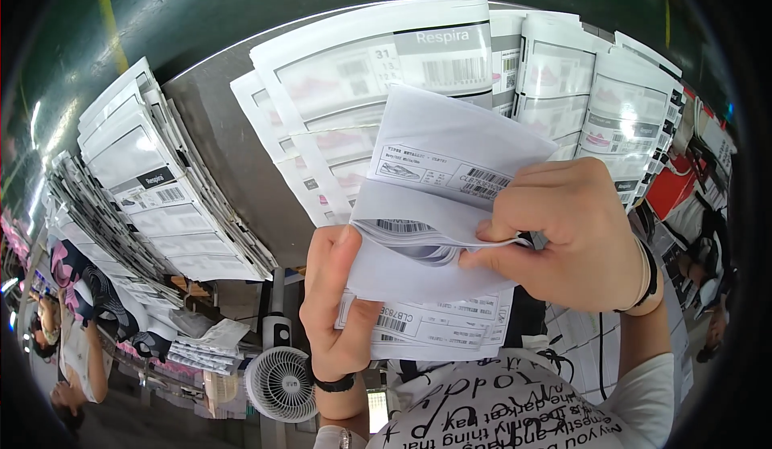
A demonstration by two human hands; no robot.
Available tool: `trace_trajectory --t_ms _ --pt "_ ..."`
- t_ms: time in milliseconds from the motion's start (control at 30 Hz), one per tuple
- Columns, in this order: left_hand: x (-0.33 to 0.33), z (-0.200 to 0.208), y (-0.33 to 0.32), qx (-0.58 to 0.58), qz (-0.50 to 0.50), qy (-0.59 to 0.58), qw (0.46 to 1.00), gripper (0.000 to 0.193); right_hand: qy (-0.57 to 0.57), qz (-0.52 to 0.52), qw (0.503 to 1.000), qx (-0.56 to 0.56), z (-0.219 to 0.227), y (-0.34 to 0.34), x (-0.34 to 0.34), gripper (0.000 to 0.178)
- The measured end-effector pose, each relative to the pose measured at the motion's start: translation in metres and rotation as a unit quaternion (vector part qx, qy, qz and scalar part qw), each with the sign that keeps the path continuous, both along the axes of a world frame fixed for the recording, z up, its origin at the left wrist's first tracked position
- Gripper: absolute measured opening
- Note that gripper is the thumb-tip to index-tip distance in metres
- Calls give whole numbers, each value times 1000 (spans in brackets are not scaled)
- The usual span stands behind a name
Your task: Sort manufactured shoes by matching them with barcode labels and placing them on a conveyor belt.
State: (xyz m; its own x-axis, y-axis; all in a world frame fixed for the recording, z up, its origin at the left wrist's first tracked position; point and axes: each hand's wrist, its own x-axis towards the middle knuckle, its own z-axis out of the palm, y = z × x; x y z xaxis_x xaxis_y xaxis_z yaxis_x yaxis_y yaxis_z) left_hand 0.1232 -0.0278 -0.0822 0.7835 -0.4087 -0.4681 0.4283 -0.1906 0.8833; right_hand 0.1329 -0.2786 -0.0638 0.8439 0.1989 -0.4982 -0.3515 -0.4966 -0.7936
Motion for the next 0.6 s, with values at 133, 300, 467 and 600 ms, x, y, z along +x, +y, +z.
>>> trace_trajectory --t_ms 133,300,467,600 --pt "-2 5 -4 21 -7 -25 999 56 0 13 1000 -10 -1 2 2 27" --pt "29 15 -16 58 -155 -94 982 59 22 24 999 0 -2 -4 6 28" --pt "43 19 -23 125 -237 -65 961 62 210 -72 970 98 -15 -16 9 26" --pt "42 18 -19 109 -229 -62 965 54 180 -103 972 107 -17 -13 8 23"
